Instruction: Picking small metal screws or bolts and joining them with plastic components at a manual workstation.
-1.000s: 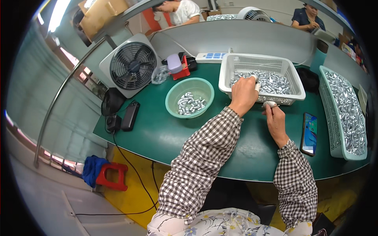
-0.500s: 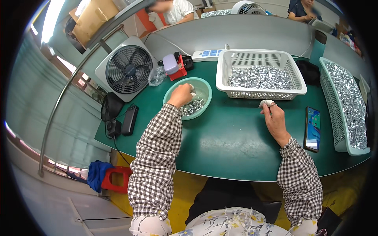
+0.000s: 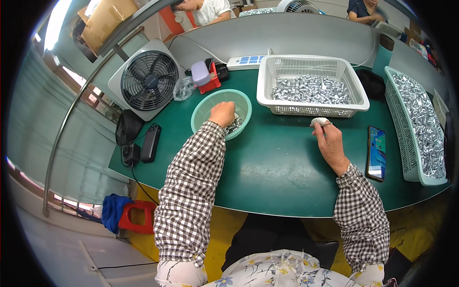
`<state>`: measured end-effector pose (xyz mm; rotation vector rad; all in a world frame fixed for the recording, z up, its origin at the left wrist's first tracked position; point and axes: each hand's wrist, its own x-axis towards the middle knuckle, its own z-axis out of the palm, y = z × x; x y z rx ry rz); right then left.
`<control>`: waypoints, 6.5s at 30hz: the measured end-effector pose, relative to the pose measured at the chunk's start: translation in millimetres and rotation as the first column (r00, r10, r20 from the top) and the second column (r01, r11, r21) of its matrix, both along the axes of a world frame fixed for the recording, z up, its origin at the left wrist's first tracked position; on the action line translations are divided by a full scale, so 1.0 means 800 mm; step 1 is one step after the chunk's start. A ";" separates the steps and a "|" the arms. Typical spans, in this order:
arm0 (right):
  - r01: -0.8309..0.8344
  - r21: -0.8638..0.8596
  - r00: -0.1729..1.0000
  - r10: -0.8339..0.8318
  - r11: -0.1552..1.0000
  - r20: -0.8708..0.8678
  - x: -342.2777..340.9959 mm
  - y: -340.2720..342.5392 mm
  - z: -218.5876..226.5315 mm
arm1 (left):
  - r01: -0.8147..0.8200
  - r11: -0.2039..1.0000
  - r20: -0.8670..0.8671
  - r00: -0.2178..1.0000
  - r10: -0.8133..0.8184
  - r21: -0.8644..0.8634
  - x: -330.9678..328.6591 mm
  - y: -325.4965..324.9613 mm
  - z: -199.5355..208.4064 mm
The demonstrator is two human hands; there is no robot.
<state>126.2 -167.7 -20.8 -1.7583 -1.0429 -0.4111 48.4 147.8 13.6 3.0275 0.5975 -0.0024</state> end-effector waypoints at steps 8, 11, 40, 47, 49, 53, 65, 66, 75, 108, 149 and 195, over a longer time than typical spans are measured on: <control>-0.017 0.040 0.995 0.013 0.999 0.101 -0.003 0.007 -0.002 | 0.193 0.981 0.492 0.855 -0.166 -0.003 -0.008 -0.021 0.045; 0.032 0.035 0.987 -0.037 0.999 0.155 0.003 -0.008 0.003 | 0.370 0.700 0.486 0.873 -0.037 -0.610 -0.003 -0.099 0.073; -0.215 0.139 0.974 0.222 0.967 -0.034 -0.054 0.002 0.022 | 0.419 -0.116 0.373 0.881 0.290 -0.901 -0.032 -0.183 -0.035; -0.174 0.119 0.981 0.182 0.978 -0.062 -0.053 0.002 0.018 | 0.417 0.030 0.407 0.865 0.294 -0.908 -0.032 -0.192 -0.029; -0.168 0.104 0.982 0.176 0.980 -0.070 -0.054 0.003 0.017 | 0.412 0.053 0.409 0.868 0.282 -0.910 -0.033 -0.193 -0.030; -0.179 0.117 0.981 0.187 0.977 -0.059 -0.055 0.003 0.017 | 0.404 0.103 0.416 0.871 0.262 -0.909 -0.034 -0.195 -0.031; -0.189 0.091 0.980 0.194 0.978 -0.048 -0.054 0.004 0.014 | 0.403 0.285 0.470 0.852 0.229 -0.870 -0.037 -0.200 -0.029; -0.177 0.047 0.984 0.177 0.983 -0.004 -0.054 0.005 0.013 | 0.405 0.406 0.510 0.838 0.194 -0.819 -0.038 -0.201 -0.029; -0.308 -0.024 0.947 0.304 0.951 -0.100 -0.047 0.005 0.009 | 0.449 0.386 0.541 0.823 0.172 -0.806 -0.041 -0.207 -0.021; 0.228 -0.326 0.902 -0.073 0.917 0.425 -0.072 0.024 -0.002 | 0.305 0.022 0.296 0.902 0.315 -0.952 -0.041 -0.216 -0.017; -0.238 0.553 0.274 0.601 0.798 -0.750 -0.059 0.038 0.024 | 0.389 -0.515 0.264 0.917 0.301 -0.764 -0.037 -0.195 -0.032; 0.115 -0.406 0.958 0.007 0.907 0.287 -0.082 0.037 0.012 | 0.376 -0.316 0.249 0.893 0.375 -0.871 -0.032 -0.200 -0.034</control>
